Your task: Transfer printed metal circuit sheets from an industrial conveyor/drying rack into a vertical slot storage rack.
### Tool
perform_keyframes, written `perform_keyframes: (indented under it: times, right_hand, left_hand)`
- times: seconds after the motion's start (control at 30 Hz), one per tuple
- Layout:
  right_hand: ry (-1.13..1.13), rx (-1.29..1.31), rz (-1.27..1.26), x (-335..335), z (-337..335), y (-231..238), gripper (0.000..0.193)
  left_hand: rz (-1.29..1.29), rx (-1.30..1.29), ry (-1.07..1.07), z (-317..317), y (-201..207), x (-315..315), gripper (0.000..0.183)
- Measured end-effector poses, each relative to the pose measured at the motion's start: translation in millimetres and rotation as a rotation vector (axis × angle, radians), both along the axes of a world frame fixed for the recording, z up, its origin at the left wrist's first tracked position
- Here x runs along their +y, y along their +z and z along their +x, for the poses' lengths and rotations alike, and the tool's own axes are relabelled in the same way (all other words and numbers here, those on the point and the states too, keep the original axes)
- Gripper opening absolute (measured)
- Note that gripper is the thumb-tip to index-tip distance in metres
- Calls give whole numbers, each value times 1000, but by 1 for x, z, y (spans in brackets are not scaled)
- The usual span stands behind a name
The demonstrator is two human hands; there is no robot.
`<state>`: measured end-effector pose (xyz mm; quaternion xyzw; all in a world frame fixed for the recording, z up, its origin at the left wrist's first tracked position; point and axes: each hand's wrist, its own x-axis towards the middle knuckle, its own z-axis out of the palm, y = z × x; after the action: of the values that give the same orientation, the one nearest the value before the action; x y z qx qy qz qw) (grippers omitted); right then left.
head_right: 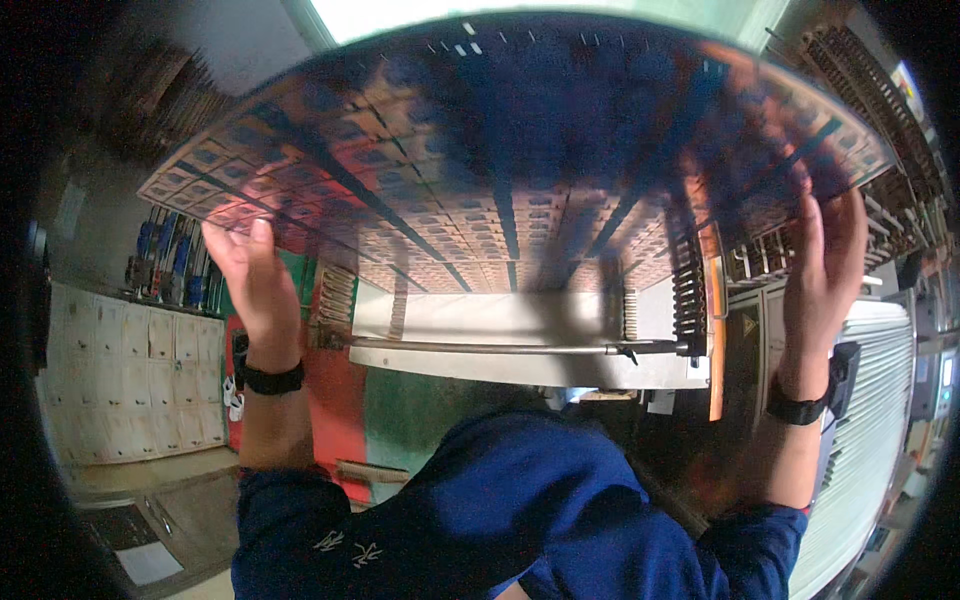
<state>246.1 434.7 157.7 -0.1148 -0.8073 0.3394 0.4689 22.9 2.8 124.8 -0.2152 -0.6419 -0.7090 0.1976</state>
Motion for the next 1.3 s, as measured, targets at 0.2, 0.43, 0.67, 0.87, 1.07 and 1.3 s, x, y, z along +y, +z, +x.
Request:
perform_keyframes:
  times: [0.2,0.43,0.67,0.87,1.07,1.3]
  right_hand:
    - [-49,25,83,-7,11,12,42]
    - [11,-4,82,-25,-17,-11,40]
    - [-80,-125,8,-18,-7,-28,40]
    - [18,-259,-238,3,26,-66,32]
    - [-233,-367,-69,76,99,-75,30]
    - [-632,-855,405,177,213,-99,44]
  left_hand:
    - [52,-41,-91,-2,-11,-9,49]
    - [82,-161,-162,-1,-54,-13,28]
    - [73,-157,-176,-11,-80,-17,47]
    - [-129,-121,-99,9,-75,-23,43]
    - [-336,183,151,44,-79,-8,39]
    - [-1105,258,-724,127,-94,154,43]
